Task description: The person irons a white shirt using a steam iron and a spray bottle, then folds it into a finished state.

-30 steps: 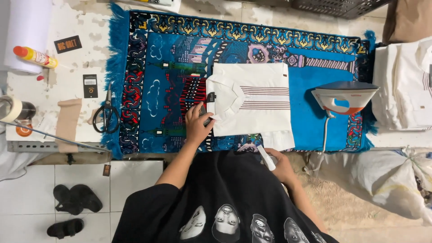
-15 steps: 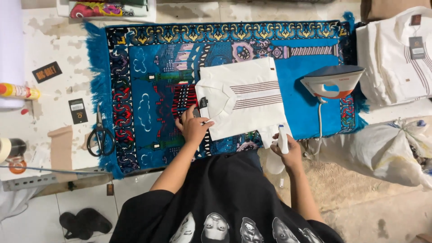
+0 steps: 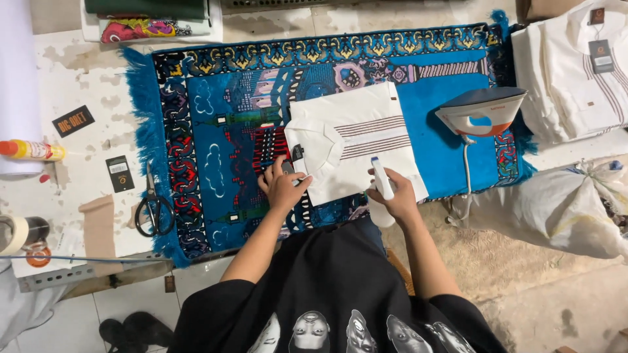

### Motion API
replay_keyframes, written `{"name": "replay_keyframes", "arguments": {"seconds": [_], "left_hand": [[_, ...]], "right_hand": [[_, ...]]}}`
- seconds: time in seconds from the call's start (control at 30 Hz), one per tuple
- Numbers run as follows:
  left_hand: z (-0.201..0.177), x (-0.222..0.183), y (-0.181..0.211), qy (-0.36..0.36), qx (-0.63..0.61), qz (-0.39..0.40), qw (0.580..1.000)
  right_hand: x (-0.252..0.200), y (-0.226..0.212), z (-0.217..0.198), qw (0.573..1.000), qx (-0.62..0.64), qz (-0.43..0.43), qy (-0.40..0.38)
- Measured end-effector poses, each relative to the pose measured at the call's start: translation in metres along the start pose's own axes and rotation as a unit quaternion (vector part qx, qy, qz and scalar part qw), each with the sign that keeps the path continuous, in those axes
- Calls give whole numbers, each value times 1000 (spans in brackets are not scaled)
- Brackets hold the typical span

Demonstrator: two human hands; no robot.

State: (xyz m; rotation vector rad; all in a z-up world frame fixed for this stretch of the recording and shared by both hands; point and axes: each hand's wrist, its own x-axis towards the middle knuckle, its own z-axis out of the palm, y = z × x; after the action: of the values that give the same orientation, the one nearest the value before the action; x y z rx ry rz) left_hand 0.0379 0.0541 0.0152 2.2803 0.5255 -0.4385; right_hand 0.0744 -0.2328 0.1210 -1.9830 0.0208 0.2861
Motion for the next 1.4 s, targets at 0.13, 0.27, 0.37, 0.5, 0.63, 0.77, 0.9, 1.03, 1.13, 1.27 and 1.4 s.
{"name": "replay_keyframes", "arguments": {"seconds": [0.13, 0.27, 0.37, 0.5, 0.63, 0.77, 0.9, 1.03, 1.13, 1.27, 1.4], "left_hand": [[-7, -7, 11, 4, -21, -7, 1000], [-4, -7, 6, -2, -10, 12, 1000], [-8, -15, 7, -9, -13, 25, 1000], [-10, -18, -3, -77, -73, 57, 993], [-12, -15, -14, -120, -47, 69, 989], [-15, -16, -11, -128, -47, 73, 988], [2, -10, -20, -120, -3, 70, 990], [3, -16, -17, -114, 9, 60, 992], [-1, -14, -12, -113, -2, 53, 992], [3, -14, -10, -88, 18, 51, 995], [7, -16, -7, -67, 48, 55, 995]], "right_hand": [[25, -8, 23, 999, 52, 0, 10], [33, -13, 14, 994, 94, 29, 52], [38, 7, -4, 987, 112, 57, 95], [37, 11, -9, 984, 108, 45, 138], [28, 10, 5, 984, 101, 63, 132], [15, 14, -3, 971, 140, 60, 185], [4, 44, -30, 986, 107, 31, 125], [-17, 67, -34, 998, 61, 0, -31], [-36, 91, -32, 987, 11, -20, -161], [-47, 127, -63, 997, 9, 13, -78], [-48, 139, -115, 996, -8, 57, 75]]}}
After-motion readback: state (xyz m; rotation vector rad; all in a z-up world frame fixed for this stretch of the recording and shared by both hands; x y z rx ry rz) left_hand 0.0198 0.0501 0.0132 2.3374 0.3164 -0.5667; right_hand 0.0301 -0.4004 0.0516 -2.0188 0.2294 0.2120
